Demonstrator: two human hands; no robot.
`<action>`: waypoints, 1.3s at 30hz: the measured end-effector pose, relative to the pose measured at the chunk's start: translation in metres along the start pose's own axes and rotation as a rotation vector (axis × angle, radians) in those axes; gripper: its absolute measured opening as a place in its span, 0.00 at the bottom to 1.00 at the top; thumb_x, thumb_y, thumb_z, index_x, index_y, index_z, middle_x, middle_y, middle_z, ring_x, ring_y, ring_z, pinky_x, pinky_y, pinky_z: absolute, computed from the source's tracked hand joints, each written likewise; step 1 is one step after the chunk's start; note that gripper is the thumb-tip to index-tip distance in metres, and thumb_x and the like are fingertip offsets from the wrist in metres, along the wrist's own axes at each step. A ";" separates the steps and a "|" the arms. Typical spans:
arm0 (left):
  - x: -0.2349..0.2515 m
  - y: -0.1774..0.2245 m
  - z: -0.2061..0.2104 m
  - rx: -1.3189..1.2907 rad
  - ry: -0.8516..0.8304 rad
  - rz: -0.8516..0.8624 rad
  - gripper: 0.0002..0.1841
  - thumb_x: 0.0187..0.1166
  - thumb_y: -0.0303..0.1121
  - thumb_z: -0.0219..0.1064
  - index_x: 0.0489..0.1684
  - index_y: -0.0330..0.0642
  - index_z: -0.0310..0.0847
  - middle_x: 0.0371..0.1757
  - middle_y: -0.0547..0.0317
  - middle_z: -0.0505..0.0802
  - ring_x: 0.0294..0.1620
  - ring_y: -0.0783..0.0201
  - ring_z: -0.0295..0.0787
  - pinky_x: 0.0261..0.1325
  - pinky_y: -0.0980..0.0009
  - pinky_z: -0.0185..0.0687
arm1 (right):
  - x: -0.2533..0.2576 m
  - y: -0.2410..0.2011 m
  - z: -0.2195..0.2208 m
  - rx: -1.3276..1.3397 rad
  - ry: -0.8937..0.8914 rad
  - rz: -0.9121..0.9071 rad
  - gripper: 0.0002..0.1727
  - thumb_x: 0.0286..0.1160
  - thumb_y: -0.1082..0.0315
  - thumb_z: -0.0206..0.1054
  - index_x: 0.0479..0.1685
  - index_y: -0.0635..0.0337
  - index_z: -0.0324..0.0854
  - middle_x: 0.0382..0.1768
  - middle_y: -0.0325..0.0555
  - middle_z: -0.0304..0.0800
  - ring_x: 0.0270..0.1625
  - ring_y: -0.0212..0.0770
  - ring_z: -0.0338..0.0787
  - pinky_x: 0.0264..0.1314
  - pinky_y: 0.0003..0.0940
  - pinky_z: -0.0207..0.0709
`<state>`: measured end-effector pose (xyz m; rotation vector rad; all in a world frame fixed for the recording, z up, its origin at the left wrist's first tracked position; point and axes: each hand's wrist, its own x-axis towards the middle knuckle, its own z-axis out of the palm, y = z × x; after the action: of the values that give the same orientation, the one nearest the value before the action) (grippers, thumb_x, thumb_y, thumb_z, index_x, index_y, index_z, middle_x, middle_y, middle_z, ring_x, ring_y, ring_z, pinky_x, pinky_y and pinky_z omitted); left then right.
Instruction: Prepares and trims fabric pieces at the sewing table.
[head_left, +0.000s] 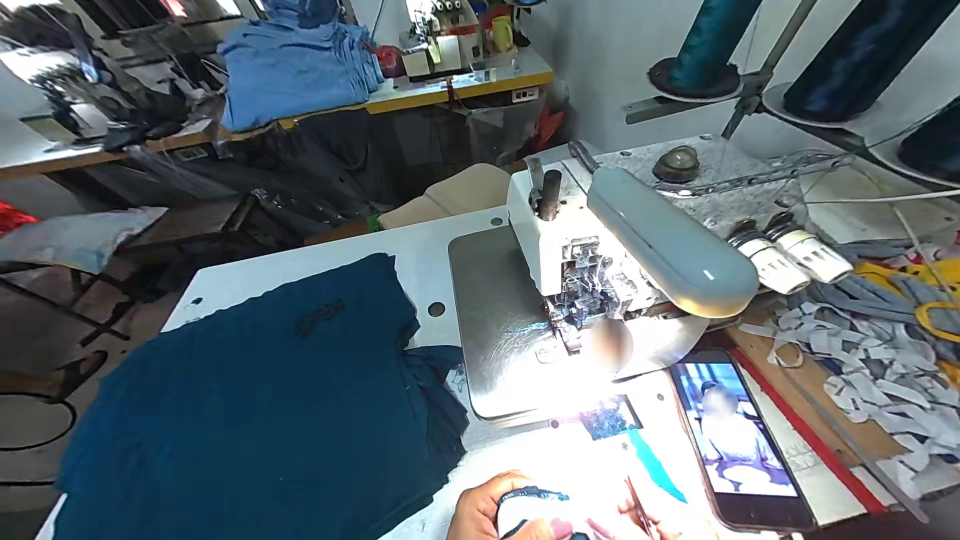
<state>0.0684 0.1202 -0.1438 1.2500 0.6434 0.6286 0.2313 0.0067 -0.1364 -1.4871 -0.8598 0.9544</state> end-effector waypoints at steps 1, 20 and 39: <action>0.000 0.000 0.000 0.013 0.019 -0.001 0.08 0.66 0.16 0.74 0.40 0.34 0.91 0.38 0.66 0.96 0.40 0.77 0.93 0.48 0.75 0.91 | 0.001 0.000 0.000 -0.030 0.034 -0.029 0.05 0.74 0.74 0.68 0.40 0.69 0.82 0.26 0.36 0.82 0.22 0.23 0.77 0.25 0.22 0.73; 0.006 0.005 0.028 0.189 0.346 -0.071 0.04 0.66 0.18 0.73 0.33 0.33 0.90 0.25 0.65 0.95 0.27 0.81 0.91 0.37 0.81 0.88 | 0.004 -0.012 0.017 -0.489 0.249 -0.248 0.36 0.71 0.55 0.78 0.65 0.81 0.77 0.48 0.63 0.90 0.39 0.36 0.86 0.43 0.27 0.81; 0.007 0.016 0.030 0.130 0.367 -0.111 0.07 0.70 0.16 0.66 0.31 0.36 0.90 0.24 0.70 0.94 0.26 0.83 0.89 0.34 0.83 0.86 | -0.007 0.017 0.032 -0.376 0.219 -0.316 0.15 0.70 0.72 0.74 0.49 0.79 0.88 0.32 0.57 0.92 0.32 0.33 0.89 0.42 0.23 0.84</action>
<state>0.0944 0.1090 -0.1229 1.2189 1.0653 0.7398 0.1997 0.0110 -0.1544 -1.6701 -1.1129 0.4009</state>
